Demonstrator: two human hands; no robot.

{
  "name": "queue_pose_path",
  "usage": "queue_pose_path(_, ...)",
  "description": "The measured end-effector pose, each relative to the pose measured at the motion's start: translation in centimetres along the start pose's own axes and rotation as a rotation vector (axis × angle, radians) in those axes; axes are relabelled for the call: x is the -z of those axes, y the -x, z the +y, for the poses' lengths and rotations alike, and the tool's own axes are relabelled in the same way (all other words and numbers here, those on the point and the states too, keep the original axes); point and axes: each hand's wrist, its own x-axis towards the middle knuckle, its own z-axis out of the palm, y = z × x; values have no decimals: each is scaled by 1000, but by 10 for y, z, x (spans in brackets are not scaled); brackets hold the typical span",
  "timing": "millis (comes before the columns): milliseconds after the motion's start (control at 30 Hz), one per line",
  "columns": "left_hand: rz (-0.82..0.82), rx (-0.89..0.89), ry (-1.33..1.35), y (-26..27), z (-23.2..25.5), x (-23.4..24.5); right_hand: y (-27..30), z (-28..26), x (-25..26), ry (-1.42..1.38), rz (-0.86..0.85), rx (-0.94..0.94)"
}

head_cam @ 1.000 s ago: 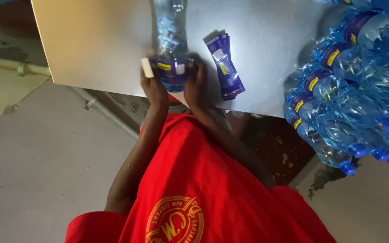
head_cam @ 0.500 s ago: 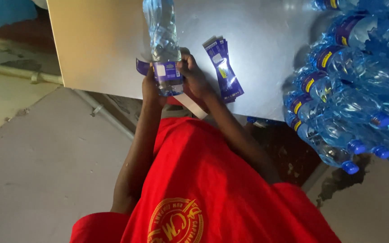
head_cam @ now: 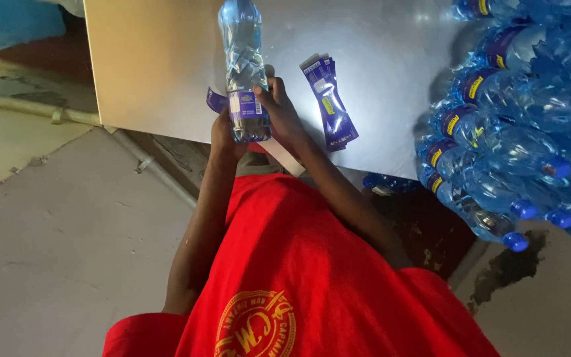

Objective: Manually applying adhesive labels to plastic water bottles at a production station.

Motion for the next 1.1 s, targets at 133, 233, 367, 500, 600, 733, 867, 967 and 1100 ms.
queue_pose_path(133,9,-267,-699,23,30,2,36,-27,15,-265,-130,-68)
queue_pose_path(233,2,-535,-879,-39,-37,24,69,-111,17,718,-272,55)
queue_pose_path(367,184,-120,363,4,22,-12,-60,-12,42,-188,20,-60)
queue_pose_path(500,275,-287,19,19,23,-20,-56,-29,4,-190,309,-129)
queue_pose_path(600,197,-363,292,8,27,-20,-65,-28,5,-439,279,-84)
queue_pose_path(733,37,-435,375,29,33,-27,73,-151,-23,-954,52,-179)
queue_pose_path(867,216,-781,-73,83,55,-36,-17,-45,21,-956,-144,223)
queue_pose_path(967,149,-1171,-590,103,57,-60,10,-55,14,-770,134,467)
queue_pose_path(1100,-144,-736,-741,115,108,-74,20,-48,39,-845,79,605)
